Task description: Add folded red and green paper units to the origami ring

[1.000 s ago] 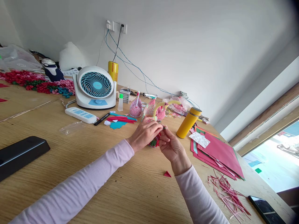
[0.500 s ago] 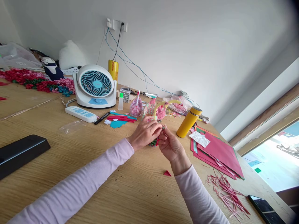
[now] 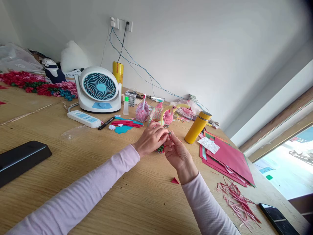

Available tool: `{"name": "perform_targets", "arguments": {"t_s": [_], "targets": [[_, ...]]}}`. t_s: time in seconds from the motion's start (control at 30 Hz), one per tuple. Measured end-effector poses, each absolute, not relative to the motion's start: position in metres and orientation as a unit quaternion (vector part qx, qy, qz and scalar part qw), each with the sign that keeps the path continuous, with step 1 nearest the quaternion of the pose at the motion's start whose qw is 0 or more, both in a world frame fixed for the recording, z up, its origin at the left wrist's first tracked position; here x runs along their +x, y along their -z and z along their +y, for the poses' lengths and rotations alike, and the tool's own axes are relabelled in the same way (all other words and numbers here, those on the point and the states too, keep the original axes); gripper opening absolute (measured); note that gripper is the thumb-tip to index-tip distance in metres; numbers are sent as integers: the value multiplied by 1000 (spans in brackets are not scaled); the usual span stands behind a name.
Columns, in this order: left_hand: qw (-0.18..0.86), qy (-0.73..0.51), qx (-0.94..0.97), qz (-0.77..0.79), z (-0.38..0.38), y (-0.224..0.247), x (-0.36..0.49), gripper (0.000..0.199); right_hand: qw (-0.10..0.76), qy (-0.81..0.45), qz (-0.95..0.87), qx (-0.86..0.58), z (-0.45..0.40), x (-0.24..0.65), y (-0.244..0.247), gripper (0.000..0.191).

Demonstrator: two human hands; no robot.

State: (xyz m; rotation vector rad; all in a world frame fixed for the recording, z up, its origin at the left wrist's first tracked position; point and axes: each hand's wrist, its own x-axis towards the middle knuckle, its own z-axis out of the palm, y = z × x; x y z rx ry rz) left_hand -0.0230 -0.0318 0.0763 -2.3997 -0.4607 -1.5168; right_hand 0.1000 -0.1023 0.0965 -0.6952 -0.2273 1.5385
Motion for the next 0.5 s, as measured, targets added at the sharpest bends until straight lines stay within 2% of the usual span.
{"name": "perform_targets", "arguments": {"t_s": [0.07,0.33,0.43,0.5], "targets": [[133,530,-824,-150,-31,-76,-24,10,662,-676,-100,-307,-103,100,-97,21],[138,518,-830,-154,-27,-72,-23,12,656,-666,-137,-328,-101,102,-93,13],[78,495,-850,-163,-24,-73,-24,13,677,-626,-176,-344,-97,106,-86,6],[18,478,-860,-179,-18,-70,-28,13,689,-574,-230,-378,-94,111,-81,17]]}}
